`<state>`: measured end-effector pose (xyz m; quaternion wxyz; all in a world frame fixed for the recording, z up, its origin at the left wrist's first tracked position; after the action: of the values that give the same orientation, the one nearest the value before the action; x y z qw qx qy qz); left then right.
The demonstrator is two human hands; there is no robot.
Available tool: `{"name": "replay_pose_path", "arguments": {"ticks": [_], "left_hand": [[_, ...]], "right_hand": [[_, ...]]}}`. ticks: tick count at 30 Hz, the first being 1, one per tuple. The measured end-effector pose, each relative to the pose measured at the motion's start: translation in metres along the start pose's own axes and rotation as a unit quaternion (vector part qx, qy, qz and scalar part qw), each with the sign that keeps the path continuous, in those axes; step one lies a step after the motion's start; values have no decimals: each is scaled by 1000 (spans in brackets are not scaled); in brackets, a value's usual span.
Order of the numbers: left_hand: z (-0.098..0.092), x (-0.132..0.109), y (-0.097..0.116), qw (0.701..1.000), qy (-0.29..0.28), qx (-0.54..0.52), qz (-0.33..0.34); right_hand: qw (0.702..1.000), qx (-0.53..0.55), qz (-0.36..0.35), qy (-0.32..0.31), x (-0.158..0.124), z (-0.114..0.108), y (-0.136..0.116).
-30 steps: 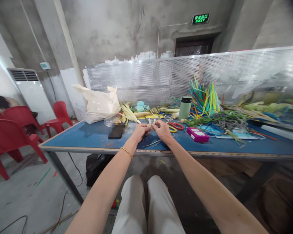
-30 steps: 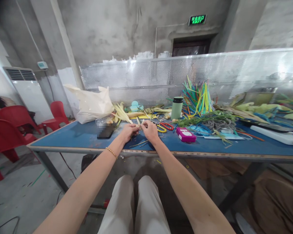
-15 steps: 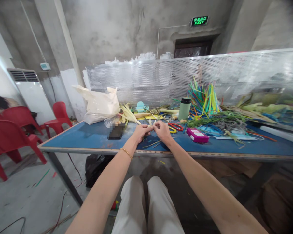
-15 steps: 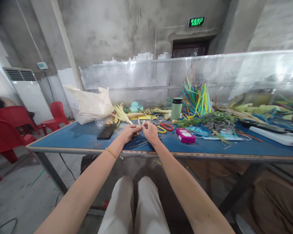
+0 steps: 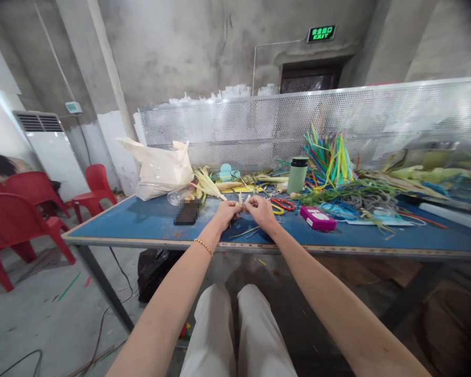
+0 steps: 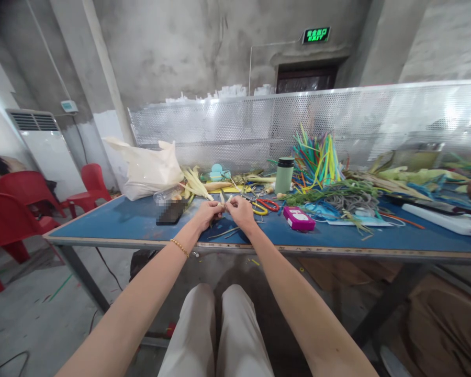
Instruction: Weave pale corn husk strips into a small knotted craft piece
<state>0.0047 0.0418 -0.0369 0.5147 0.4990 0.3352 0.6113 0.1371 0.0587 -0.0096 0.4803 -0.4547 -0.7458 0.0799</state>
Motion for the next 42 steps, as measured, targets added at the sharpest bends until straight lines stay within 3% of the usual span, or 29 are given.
{"name": "replay_pose_path", "arguments": {"ticks": [3,7,14,19,32,37,42], "left_hand": [[-4,0,0,999,23,-18,-13],[-12,1,-2,994,67,-75,-33],[-10,3,-4,989,60,-123,-52],[-10,2,-5,984,71,-146,-70],[-9,-2,-10,961,87,-220,-140],[-8,-3,-14,960,76,-217,-162],[-3,-4,-13,960,45,-214,-175]], "right_hand": [[999,31,-7,-21,0,2,1],[999,-12,-14,-27,-1,-2,3],[998,-62,-25,20,-3,-13,-1],[998,11,-54,10,-4,-11,-10],[995,-13,-93,25,-6,-16,-21],[995,65,-73,-5,-6,-11,-19],[995,44,-90,2,-6,-11,-21]]}}
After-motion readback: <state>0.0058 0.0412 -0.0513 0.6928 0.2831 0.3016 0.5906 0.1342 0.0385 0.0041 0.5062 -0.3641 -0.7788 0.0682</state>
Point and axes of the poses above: each hand's wrist, its own x-axis towards the middle knuckle, its own z-axis out of the palm, y = z × x, the point moved 8 cm from there along x, towards the middle knuckle, and after that the axes turned 13 degrees about -x, right-handed, at the moved point
